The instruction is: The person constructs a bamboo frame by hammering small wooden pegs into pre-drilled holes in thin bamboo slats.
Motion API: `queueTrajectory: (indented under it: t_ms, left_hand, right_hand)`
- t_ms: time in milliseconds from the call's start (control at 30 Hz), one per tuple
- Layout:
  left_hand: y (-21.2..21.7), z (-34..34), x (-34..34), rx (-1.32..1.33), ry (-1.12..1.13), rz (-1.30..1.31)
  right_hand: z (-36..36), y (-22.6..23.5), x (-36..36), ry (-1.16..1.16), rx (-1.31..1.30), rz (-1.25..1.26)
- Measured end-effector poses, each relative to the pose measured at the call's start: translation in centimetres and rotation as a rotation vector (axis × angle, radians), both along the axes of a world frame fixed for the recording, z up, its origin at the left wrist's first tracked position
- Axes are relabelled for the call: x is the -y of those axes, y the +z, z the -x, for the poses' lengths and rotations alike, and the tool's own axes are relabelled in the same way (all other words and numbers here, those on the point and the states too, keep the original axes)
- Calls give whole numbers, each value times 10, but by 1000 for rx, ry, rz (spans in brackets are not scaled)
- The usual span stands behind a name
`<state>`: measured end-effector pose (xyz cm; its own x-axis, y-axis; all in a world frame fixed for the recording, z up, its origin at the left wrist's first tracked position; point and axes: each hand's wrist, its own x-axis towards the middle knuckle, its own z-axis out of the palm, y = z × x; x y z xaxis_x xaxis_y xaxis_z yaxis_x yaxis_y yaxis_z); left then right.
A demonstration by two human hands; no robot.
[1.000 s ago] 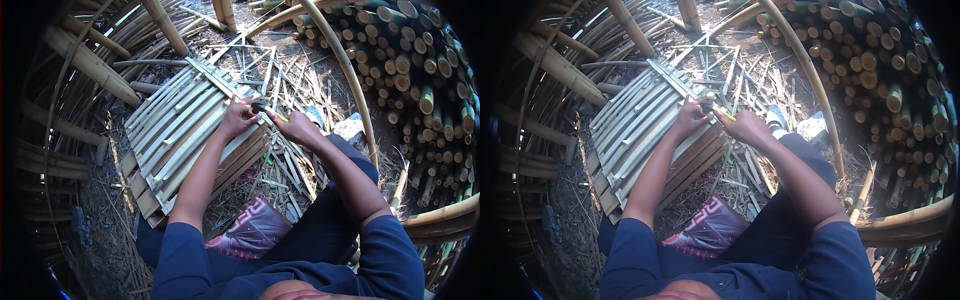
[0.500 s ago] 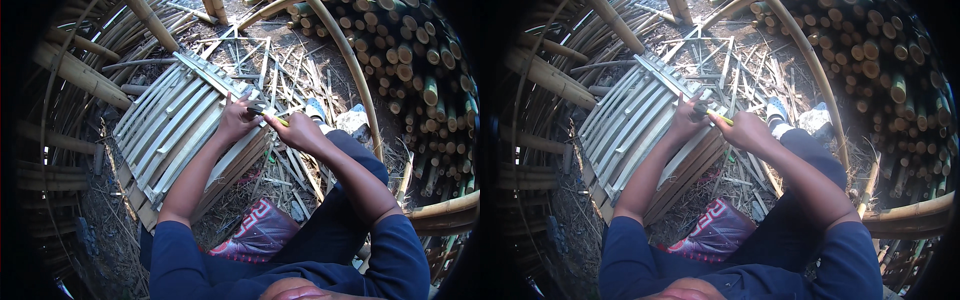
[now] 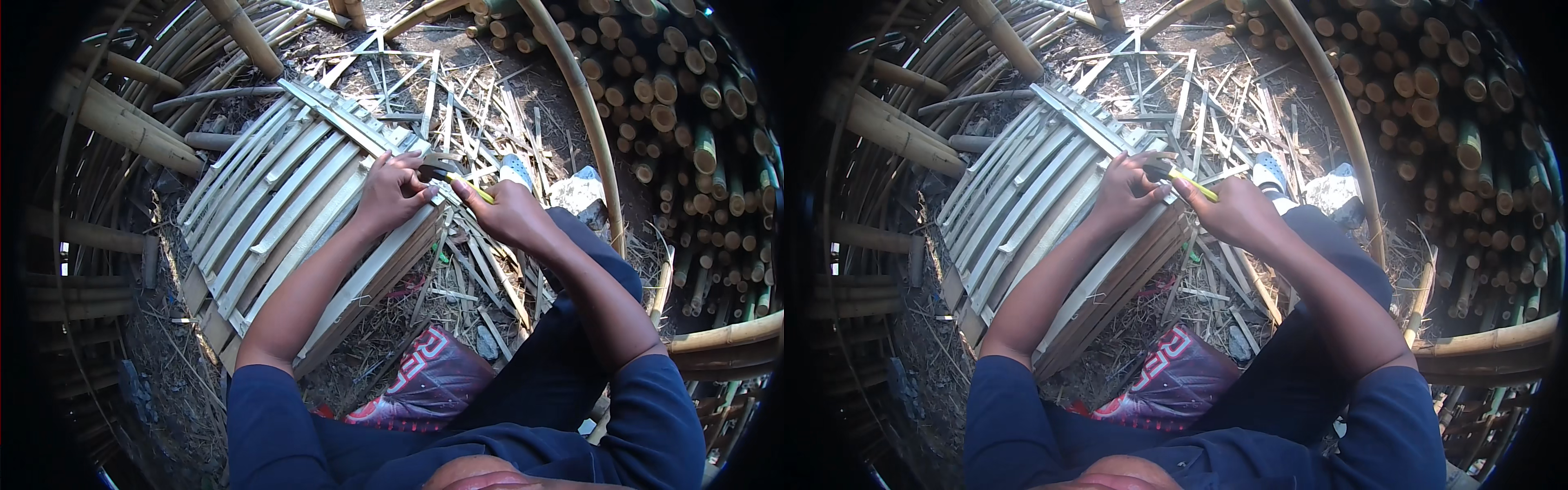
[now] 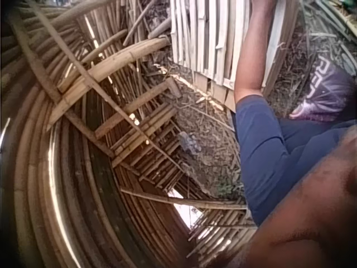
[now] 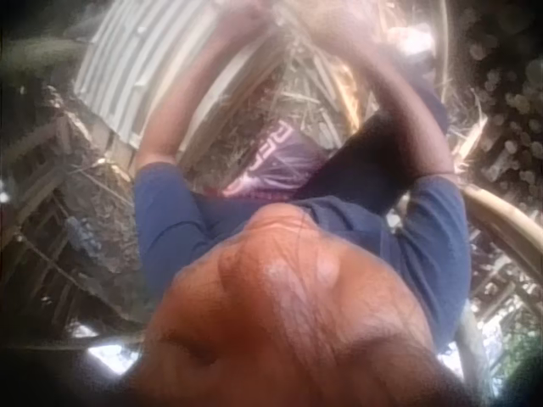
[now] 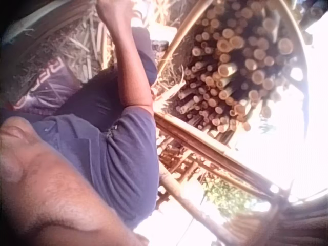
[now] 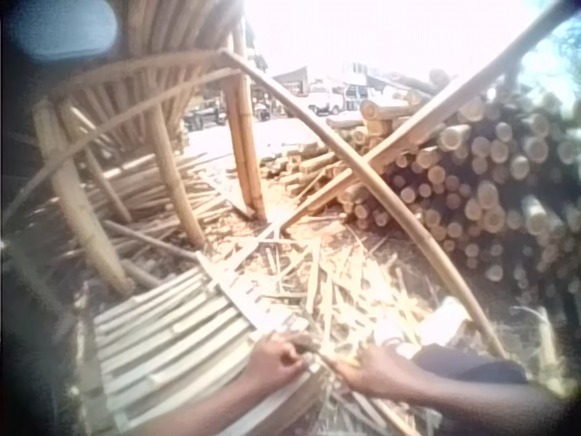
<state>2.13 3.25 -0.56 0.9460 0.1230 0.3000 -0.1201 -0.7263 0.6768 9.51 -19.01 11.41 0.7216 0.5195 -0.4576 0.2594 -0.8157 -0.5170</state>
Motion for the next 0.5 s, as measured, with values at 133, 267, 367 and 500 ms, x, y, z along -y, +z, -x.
queueTrajectory:
  t_ms: [133, 267, 367, 500]
  left_hand:
    - [-1, -1, -1, -13, -25, -6]
    - [-1, 0, 2, 15, -13, -6]
    - [2, -1, 3, -11, 1, -4]
    - [0, 1, 3, -3, -12, -34]
  right_hand:
    - [3, -6, 0, 62, 32, 39]
    - [9, -1, 3, 1, -9, -83]
    - [10, 0, 2, -48, -52, -73]
    - [11, 3, 0, -26, -30, -27]
